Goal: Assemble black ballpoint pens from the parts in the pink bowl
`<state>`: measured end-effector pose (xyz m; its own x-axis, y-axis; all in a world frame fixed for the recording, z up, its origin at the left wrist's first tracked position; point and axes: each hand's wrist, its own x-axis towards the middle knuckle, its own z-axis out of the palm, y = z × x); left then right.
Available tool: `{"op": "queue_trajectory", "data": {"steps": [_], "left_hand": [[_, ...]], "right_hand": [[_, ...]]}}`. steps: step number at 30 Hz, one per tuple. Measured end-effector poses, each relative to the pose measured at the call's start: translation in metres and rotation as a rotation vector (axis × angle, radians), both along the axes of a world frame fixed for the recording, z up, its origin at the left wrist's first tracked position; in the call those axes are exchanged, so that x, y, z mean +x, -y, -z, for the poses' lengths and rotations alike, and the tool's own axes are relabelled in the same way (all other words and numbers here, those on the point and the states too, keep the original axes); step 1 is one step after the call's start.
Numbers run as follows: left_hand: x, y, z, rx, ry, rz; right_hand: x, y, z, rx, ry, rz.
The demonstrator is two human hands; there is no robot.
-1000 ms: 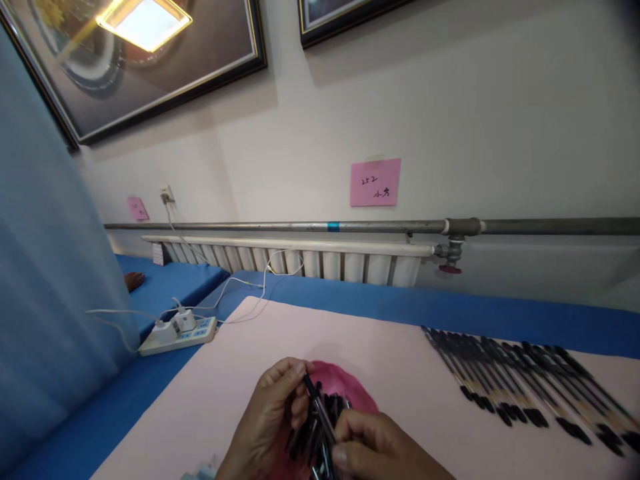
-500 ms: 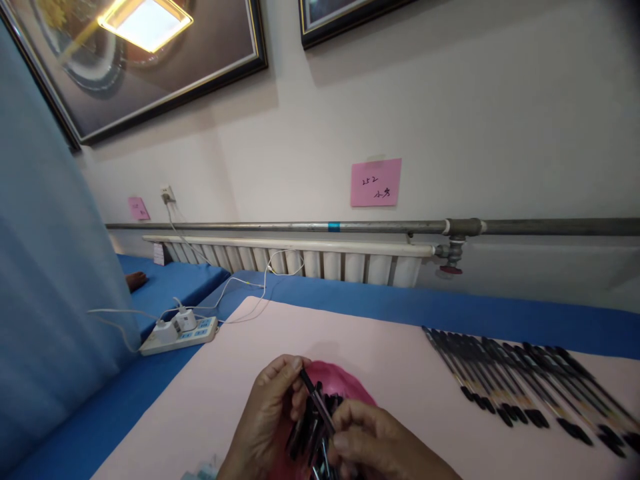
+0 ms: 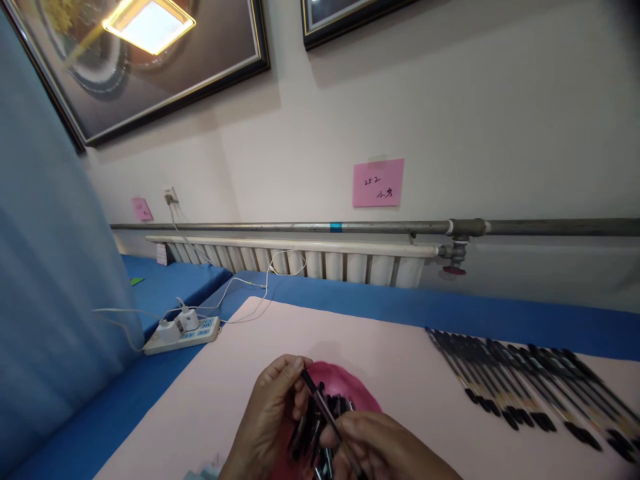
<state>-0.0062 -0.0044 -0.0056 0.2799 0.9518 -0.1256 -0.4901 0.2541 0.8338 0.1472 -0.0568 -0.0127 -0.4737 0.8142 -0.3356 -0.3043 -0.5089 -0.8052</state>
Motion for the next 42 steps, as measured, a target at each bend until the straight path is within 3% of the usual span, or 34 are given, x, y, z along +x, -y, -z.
{"op": "queue_trajectory", "data": {"steps": [3,11,15,23,27,32,35,39,42], "left_hand": [[0.001,0.001,0.000,-0.003,-0.018,-0.021],[-0.003,-0.006,0.004,-0.012,-0.071,-0.183],[-0.016,-0.012,0.002,0.000,-0.115,-0.280],[-0.028,-0.017,0.000,-0.031,-0.162,-0.384],[-0.033,-0.019,-0.002,-0.045,-0.122,-0.428],[-0.036,-0.021,-0.003,-0.034,-0.109,-0.469],[-0.027,-0.018,0.001,0.009,-0.214,-0.401],[-0.004,-0.008,0.010,0.030,-0.291,-0.241],[0.005,-0.002,0.014,0.019,-0.258,-0.182]], "right_hand": [[0.003,-0.001,0.002,0.121,0.078,-0.001],[0.003,-0.002,0.003,0.443,0.563,0.250],[0.007,-0.004,-0.001,0.481,0.696,0.271],[0.026,-0.005,-0.018,0.417,0.607,0.265],[0.035,-0.010,-0.014,0.392,0.577,0.282],[0.046,-0.016,-0.007,0.275,0.443,0.406],[0.047,-0.017,-0.009,0.265,0.379,0.452],[0.030,-0.011,-0.009,0.354,0.302,0.240],[0.013,-0.004,-0.005,0.332,0.200,0.124]]}}
